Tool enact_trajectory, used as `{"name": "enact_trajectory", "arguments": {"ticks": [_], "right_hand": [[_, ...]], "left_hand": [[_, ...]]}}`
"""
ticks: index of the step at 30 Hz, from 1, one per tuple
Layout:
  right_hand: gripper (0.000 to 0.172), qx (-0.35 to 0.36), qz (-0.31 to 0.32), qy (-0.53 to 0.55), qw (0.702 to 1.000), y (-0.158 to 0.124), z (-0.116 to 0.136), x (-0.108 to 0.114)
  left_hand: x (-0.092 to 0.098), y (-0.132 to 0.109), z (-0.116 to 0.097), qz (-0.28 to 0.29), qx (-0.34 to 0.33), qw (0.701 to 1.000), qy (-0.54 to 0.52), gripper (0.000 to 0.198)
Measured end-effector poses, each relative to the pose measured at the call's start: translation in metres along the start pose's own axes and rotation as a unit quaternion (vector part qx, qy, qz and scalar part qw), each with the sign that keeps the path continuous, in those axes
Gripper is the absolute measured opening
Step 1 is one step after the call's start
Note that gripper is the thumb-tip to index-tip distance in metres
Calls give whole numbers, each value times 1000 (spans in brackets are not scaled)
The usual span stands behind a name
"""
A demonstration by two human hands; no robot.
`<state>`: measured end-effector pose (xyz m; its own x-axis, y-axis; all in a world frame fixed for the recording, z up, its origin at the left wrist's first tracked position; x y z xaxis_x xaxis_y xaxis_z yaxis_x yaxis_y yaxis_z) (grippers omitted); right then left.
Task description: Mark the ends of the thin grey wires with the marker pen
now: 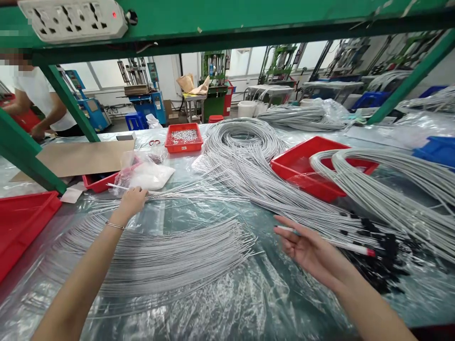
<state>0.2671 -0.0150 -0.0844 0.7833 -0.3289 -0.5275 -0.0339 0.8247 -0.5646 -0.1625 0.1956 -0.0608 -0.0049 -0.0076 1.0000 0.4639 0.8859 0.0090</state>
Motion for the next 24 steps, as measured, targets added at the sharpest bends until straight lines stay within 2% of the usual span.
{"name": "enact_trajectory", "arguments": {"ticks": [3,7,10,12,16,21,24], "right_hand": [[41,16,-32,33,999,-7,-1,20],[37,52,-48,42,997,-15,-4,34],[37,69,-63,36,995,-24,-7,46],[39,80,-75,37,993,-32,-8,56],[33,118,-94,24,988,-45,-7,66],[28,139,-95,15,986,-52,-12,65],[30,131,-69,-5,989,-52,-20,57]], "left_hand": [[-1,-6,-42,19,-55,997,-44,27],[-16,-23,-110,104,-168,970,-141,32],[-24,-34,-138,134,-198,953,-187,31],[-26,-38,-144,137,-200,948,-207,29],[-21,-37,-141,124,-188,946,-234,27],[-15,-33,-137,114,-184,940,-264,37],[-6,-34,-136,93,-176,941,-274,40]]}}
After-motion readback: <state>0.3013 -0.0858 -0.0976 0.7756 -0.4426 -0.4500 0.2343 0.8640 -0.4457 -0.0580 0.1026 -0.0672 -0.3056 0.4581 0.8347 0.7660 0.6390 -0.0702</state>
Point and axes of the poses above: each hand's wrist, its own y-axis towards the middle knuckle, its own x-axis out of the back of the hand, z = x × y, the point moved 4 cm from there along y, towards the middle knuckle, and after that the axes turned 12 degrees about -x, right-handed, at the moved point
